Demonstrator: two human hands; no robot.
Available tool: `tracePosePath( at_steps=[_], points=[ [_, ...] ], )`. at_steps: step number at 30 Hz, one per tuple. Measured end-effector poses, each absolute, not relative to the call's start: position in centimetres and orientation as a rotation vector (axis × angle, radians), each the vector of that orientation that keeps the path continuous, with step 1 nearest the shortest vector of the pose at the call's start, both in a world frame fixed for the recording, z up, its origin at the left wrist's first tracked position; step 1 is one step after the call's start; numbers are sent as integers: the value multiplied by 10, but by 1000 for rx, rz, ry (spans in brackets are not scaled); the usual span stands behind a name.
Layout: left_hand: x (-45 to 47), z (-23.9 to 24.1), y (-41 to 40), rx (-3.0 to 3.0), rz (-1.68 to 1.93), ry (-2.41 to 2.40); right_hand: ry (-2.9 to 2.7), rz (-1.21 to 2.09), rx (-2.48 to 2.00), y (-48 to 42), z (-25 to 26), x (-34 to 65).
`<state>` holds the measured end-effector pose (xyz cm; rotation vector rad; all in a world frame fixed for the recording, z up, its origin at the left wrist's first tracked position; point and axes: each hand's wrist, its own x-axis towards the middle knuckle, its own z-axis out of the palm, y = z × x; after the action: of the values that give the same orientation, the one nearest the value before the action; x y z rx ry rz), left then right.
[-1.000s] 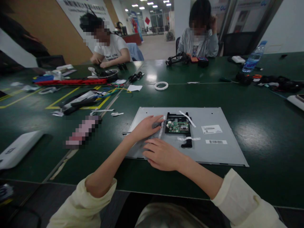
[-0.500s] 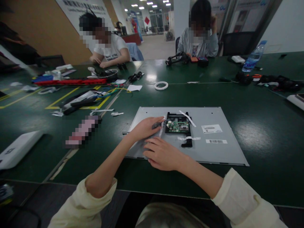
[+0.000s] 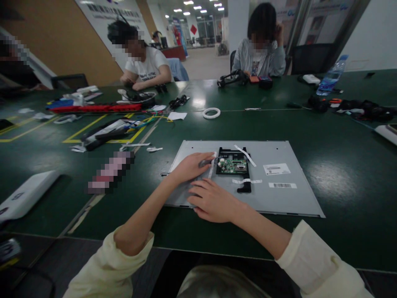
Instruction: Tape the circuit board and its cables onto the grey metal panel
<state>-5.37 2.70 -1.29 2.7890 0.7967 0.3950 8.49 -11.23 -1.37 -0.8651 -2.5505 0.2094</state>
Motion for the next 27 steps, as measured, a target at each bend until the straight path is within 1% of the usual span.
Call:
tracePosePath(
  at_steps=[7, 16, 27],
  points=[
    [-56, -12, 29, 2751, 398, 756, -2550, 189, -865, -113, -13, 85],
    [-53, -1, 24, 2580, 602, 770, -2559, 200, -879, -113, -12, 86],
    [-52, -5, 25, 2634, 487, 745, -2549, 209, -854, -112, -14, 85]
  ],
)
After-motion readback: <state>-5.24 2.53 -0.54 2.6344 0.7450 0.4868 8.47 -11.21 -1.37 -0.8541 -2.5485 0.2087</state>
